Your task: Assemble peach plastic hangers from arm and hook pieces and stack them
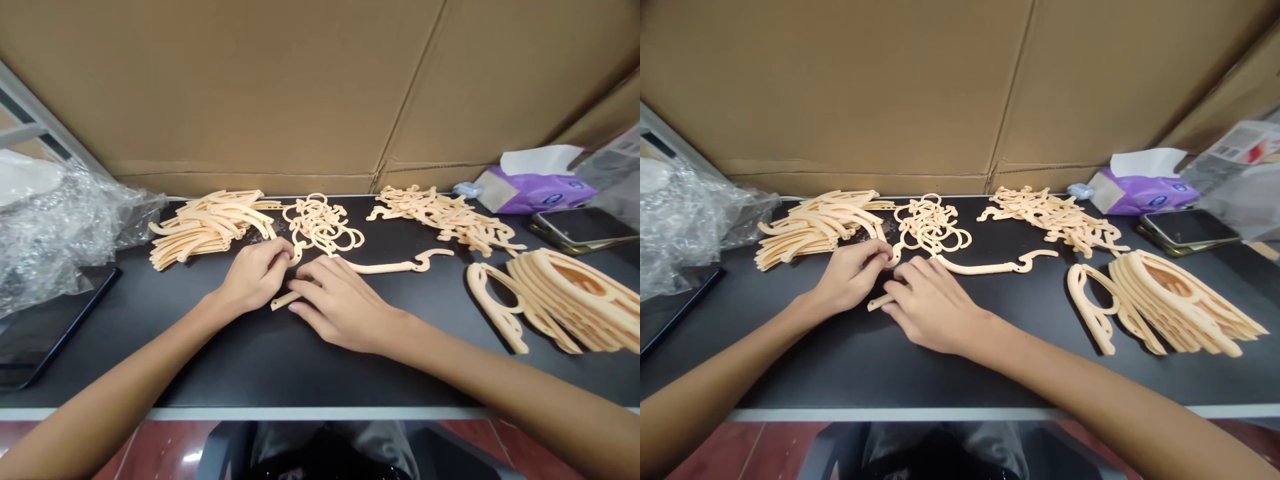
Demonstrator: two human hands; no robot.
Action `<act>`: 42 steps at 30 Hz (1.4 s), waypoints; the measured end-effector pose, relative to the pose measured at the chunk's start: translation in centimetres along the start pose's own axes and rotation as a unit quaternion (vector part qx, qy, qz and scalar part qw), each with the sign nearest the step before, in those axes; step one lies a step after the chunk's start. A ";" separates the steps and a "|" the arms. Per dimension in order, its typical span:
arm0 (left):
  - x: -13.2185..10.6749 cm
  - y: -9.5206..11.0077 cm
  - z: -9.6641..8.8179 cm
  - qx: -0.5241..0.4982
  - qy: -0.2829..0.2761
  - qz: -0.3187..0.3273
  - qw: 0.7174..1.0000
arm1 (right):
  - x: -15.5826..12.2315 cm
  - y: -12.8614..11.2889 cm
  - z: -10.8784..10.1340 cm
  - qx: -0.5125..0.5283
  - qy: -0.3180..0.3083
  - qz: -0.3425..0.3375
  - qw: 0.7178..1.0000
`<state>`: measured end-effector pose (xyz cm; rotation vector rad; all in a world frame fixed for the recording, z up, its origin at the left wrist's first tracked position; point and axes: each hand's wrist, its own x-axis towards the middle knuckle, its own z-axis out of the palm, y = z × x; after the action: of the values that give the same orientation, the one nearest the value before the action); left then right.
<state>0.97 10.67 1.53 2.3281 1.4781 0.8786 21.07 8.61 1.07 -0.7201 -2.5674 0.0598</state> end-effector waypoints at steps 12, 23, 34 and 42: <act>-0.1 -0.2 0.0 0.029 -0.006 0.027 0.999 | 0.5 1.1 2.2 -0.002 0.012 -0.018 1.000; -2.6 -1.5 -1.7 0.039 0.053 0.085 0.994 | 0.5 0.8 2.1 -0.040 0.061 -0.046 0.996; -3.1 -2.1 -2.5 0.043 -0.030 0.097 0.994 | 0.5 1.9 2.5 0.032 0.081 -0.003 0.996; -3.1 -2.3 -2.5 -0.003 -0.103 0.108 0.989 | 0.4 2.0 2.3 0.045 0.052 0.011 0.998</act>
<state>-3.17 8.72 1.23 2.5213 1.1560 0.6640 20.65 10.72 -1.11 -0.6987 -2.4418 0.1397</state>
